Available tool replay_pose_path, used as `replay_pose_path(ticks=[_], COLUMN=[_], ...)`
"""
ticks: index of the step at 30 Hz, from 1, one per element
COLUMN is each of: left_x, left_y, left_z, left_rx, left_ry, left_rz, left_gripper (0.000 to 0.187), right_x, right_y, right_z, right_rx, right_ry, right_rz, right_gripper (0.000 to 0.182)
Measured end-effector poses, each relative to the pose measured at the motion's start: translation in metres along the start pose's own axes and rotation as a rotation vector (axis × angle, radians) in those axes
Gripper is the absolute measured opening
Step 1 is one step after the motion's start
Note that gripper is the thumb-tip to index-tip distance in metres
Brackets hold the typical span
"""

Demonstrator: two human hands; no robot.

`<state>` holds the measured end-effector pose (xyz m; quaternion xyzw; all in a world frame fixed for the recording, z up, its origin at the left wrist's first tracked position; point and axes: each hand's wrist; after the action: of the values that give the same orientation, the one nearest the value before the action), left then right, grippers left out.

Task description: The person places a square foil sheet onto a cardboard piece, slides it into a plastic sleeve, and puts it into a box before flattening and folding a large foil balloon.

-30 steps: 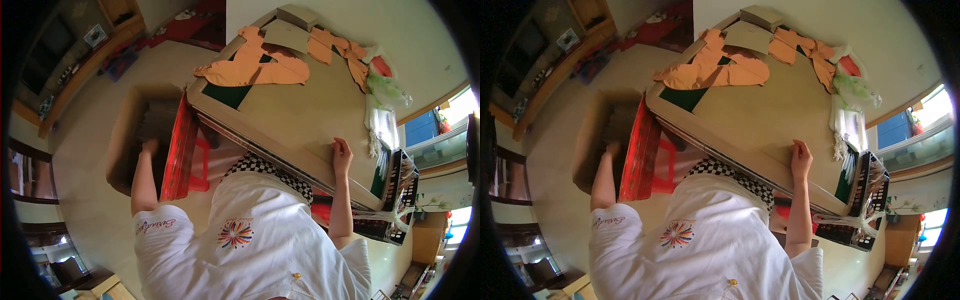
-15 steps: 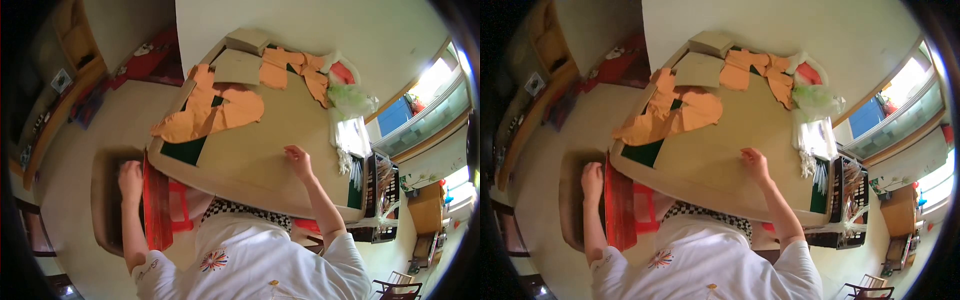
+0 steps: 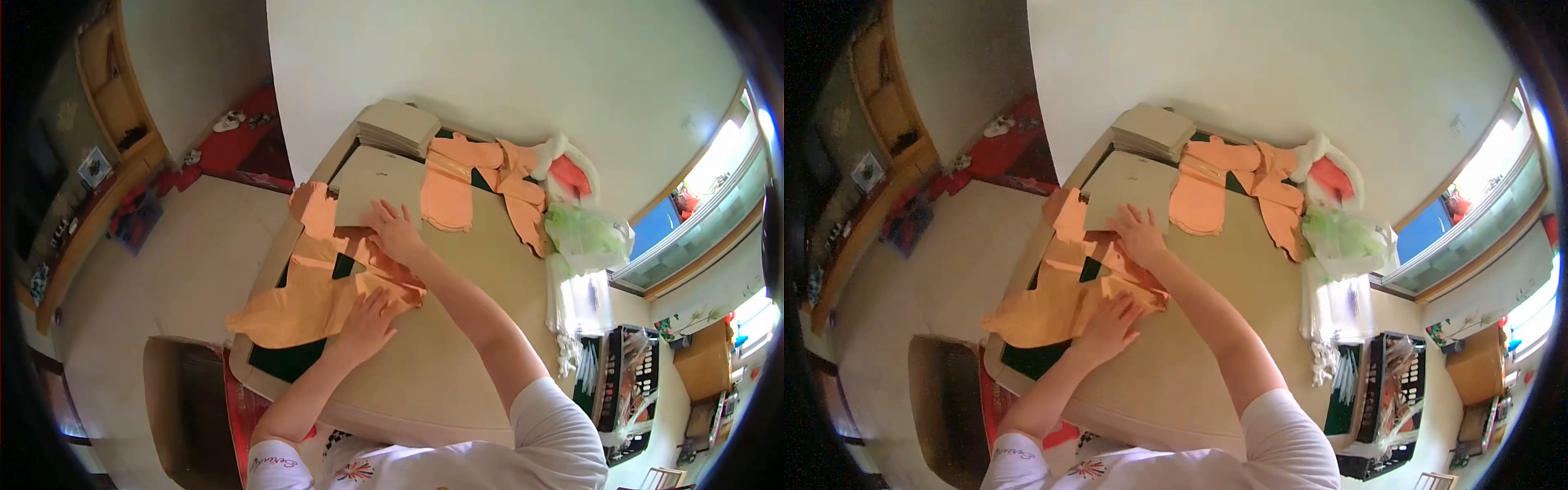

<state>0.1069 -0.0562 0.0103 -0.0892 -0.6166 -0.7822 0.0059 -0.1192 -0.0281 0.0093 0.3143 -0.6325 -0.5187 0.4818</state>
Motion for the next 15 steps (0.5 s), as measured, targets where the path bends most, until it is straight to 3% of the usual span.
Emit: replay_pose_path(ticks=[3, 7, 10, 13, 15], left_x=[0.008, 0.012, 0.014, 0.015, 0.015], left_y=[-0.006, -0.023, -0.015, -0.013, -0.017], left_z=[-0.007, -0.013, -0.008, -0.002, 0.000], left_rx=[-0.069, -0.019, 0.043, 0.099, 0.151], left_ry=[-0.005, -0.047, -0.064, -0.060, -0.054], left_rz=[-0.060, 0.010, 0.064, 0.148, 0.151], left_gripper=[0.041, 0.036, 0.034, 0.033, 0.031], right_x=[0.031, 0.061, 0.064, 0.049, 0.028], right_y=[-0.019, -0.008, -0.019, -0.012, 0.006], right_z=[0.011, 0.017, 0.021, 0.018, 0.015], right_rx=[-0.038, 0.011, 0.053, 0.187, 0.396], right_ry=[-0.097, -0.256, -0.279, -0.197, -0.189], right_rz=[-0.107, -0.234, -0.088, 0.191, 0.239], right_gripper=[0.040, 0.038, 0.038, 0.035, 0.031])
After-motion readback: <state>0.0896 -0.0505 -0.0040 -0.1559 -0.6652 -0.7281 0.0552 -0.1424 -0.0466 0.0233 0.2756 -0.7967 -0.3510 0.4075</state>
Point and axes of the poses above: each hand's wrist, its own x-axis towards the middle knuckle, its own y-axis out of the back of the hand, z = x × y, and after that the axes turned 5 degrees about -z, right-handed
